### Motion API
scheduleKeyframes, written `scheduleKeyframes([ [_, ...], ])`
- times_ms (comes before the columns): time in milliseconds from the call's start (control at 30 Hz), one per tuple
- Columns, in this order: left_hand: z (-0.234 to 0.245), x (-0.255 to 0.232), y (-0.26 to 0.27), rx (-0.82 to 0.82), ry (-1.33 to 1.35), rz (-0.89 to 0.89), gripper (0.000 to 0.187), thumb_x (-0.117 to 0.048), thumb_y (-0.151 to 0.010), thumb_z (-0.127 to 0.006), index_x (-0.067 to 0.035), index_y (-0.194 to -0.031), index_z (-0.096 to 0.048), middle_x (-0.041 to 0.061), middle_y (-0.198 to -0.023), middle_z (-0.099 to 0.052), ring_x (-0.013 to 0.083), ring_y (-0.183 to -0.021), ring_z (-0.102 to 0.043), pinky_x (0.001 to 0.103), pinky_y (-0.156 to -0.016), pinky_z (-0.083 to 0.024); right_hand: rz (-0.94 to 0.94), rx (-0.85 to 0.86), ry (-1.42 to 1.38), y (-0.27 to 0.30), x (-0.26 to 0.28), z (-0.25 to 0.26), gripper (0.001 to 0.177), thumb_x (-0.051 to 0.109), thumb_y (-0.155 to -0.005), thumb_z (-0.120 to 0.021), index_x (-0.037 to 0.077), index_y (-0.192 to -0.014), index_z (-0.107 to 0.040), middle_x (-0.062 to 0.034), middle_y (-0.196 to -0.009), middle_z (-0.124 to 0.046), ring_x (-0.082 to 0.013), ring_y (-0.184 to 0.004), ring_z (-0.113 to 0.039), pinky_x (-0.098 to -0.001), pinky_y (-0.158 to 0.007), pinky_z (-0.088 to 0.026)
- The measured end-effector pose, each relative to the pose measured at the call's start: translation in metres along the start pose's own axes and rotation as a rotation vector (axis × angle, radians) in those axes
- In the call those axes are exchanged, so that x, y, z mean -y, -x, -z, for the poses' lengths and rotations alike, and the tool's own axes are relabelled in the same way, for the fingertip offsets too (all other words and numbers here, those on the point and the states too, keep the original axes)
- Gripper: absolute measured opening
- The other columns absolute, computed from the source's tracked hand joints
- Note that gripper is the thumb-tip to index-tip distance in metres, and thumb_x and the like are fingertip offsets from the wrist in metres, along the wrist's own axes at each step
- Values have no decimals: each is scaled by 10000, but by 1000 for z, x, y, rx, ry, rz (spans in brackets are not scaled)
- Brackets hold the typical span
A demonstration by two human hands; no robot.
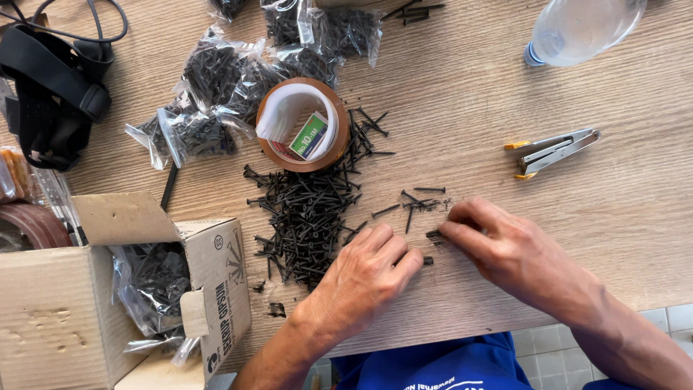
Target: The person sorts black screws from a large pile on a wooden table into smaller, evenly spaced groups. They repeatedly pick up small handfuls of screws and place them in neat rows across the table surface.
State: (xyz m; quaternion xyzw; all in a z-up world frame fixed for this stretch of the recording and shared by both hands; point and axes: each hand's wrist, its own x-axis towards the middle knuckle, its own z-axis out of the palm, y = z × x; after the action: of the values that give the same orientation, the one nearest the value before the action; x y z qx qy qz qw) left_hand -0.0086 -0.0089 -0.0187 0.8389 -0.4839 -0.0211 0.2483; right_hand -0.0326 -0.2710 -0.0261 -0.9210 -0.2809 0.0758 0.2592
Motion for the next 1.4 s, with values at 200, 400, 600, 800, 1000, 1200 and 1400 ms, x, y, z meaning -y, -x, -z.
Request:
scheduleKeyframes([
  [200, -1, -5, -3, -55, 26, 24, 89, 22, -1021, -606, -13, -941, -589, 108, -818, -528, 298, -795, -499, 430, -735, -482, 63, -23, -147, -7, 20, -14, 155, 124, -1040, -637, 77, -1185, -665, -74, -1056, -608, -238, -835, -648, -365, -737, -559],
  [400, -7, -3, 1, -32, 21, 25, 56, -14, -990, -627, 3, -1041, -645, 113, -868, -545, 310, -828, -519, 436, -722, -485, -16, -223, -221, -15, 19, 4, 134, 122, -984, -727, 49, -1096, -718, -89, -1051, -705, -210, -862, -738, -325, -766, -611],
  [600, -10, -7, 2, -27, 22, 26, 27, -35, -967, -613, -26, -979, -635, 112, -847, -544, 313, -819, -521, 435, -710, -480, 39, -278, 112, -45, 5, -1, 247, 158, -1043, -721, 68, -1269, -679, -138, -1137, -619, -325, -918, -566, -442, -886, -534],
  [800, -10, -7, 2, -42, 12, 19, 7, -31, -969, -621, -29, -964, -627, 111, -846, -546, 311, -816, -525, 430, -707, -482, 24, -210, 146, -52, -4, -5, 216, 43, -1023, -660, 19, -1237, -670, -128, -1047, -624, -340, -930, -586, -445, -892, -521],
  [1000, -13, -7, 4, -40, -7, 18, 17, -14, -938, -639, -30, -932, -635, 112, -826, -559, 313, -806, -532, 428, -680, -476, 4, -135, 235, -61, 1, -5, 197, 61, -994, -649, 119, -1182, -662, -98, -996, -577, -316, -868, -588, -432, -764, -535],
  [1200, -14, -9, 4, -61, 12, 12, 17, -10, -940, -657, -5, -942, -641, 117, -809, -547, 322, -796, -523, 437, -684, -472, 26, -175, 248, -67, -7, -8, 138, 32, -983, -644, 97, -1102, -668, -94, -990, -594, -319, -861, -582, -439, -715, -539],
  [1400, -19, -10, 6, -51, 15, 6, 40, -19, -899, -667, -35, -882, -633, 116, -800, -564, 333, -799, -538, 451, -675, -478, 193, -73, 93, -80, -2, -13, 362, -38, -875, -598, 81, -1212, -655, -120, -1081, -604, -325, -953, -571, -424, -805, -551],
])
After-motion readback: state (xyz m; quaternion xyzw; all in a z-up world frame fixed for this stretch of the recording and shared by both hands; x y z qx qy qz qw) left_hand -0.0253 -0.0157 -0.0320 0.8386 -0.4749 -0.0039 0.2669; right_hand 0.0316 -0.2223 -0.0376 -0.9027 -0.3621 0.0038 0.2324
